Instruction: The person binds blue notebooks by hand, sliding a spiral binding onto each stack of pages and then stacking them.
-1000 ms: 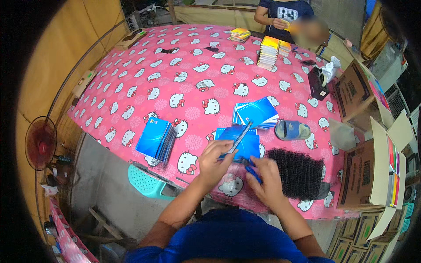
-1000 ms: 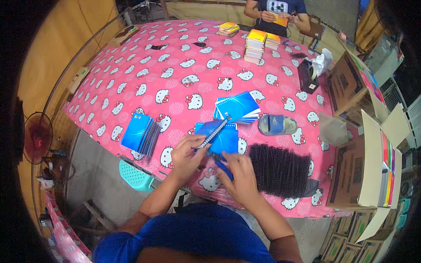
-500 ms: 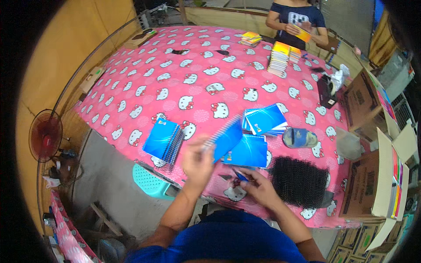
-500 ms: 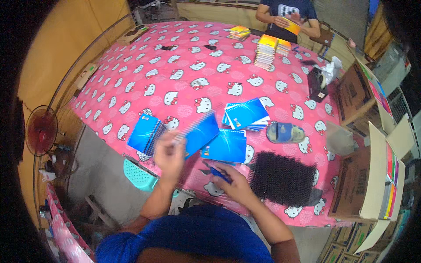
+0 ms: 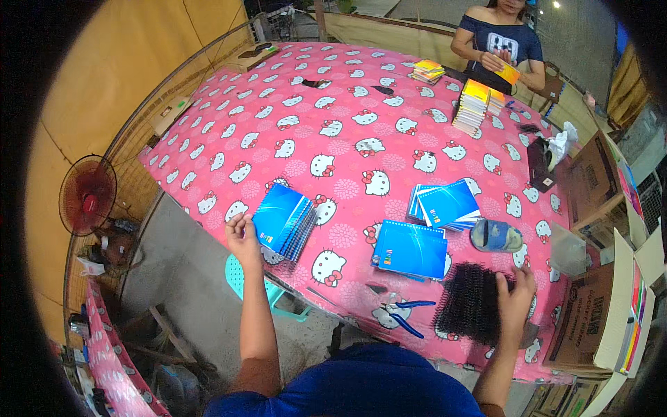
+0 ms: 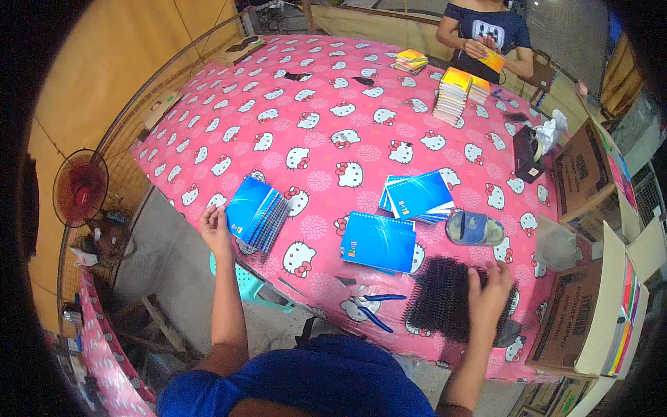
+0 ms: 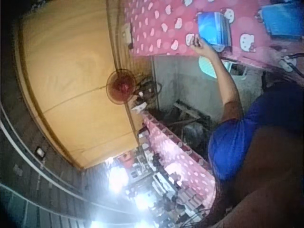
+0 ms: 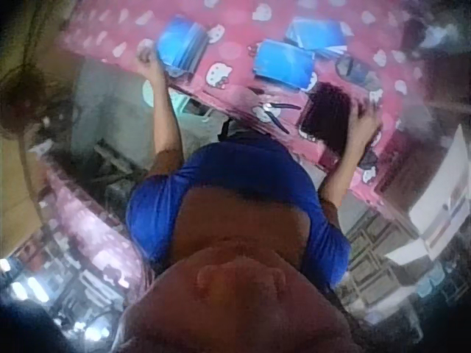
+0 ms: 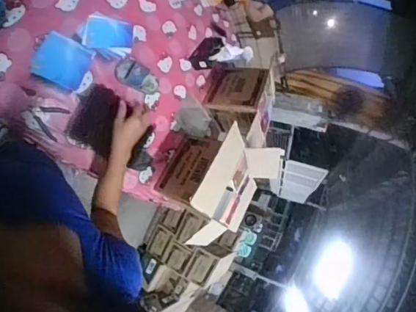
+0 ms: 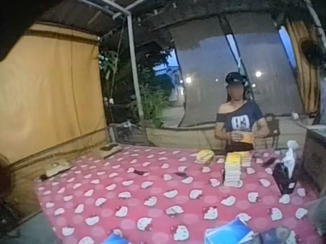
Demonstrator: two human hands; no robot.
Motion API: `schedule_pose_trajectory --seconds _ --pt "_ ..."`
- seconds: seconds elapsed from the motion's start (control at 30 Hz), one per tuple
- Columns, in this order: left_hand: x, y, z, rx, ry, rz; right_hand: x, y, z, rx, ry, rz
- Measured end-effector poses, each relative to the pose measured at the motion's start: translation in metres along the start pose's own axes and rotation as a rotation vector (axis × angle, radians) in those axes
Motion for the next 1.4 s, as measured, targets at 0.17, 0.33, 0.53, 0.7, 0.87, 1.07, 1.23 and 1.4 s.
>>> schedule_pose_trajectory --seconds 0.17,0.33,0.53,0.7,0.87,1.07,1.23,1.4 --pt "-0.014 -0.016 0.016 -0.222 -0.036 0.061 0.070 0.012 -0.010 -0.112 0.246 -0.145" --pt "-0.011 -0.018 0.013 -0.236 -0.058 0.036 0.085 0.014 -0.010 -0.062 0.213 -0.128" --pt "0.099 0.088 -0.047 -0.369 0.375 0.487 0.066 0.004 -0.015 -0.158 0.250 -0.239" --pt "0.105 0.193 -0.144 -1.175 0.448 0.692 0.074 0.005 -0.007 -0.190 0.262 -0.138" --pt "0.083 0.216 -0.140 -1.272 0.261 0.911 0.053 -0.024 -0.010 0.055 0.152 0.019" --pt "0.056 0.216 -0.111 -1.371 0.161 0.460 0.035 -0.009 0.003 0.022 0.025 0.071" --pt "0.128 0.196 -0.123 -1.264 0.400 0.337 0.056 -0.013 -0.004 -0.110 0.207 0.102" --pt "0.116 0.184 -0.146 -1.100 0.396 0.237 0.006 -0.020 0.007 -0.085 -0.020 0.357"
Point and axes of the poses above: each hand's wrist, its own z-axis towards the middle knuckle, its own y-axis out of the palm, x = y × z, the point moved 1 cm from there along z, towards the middle knuckle, and after that the axes turned 6 degrees about -y, right-handed, at the moved point
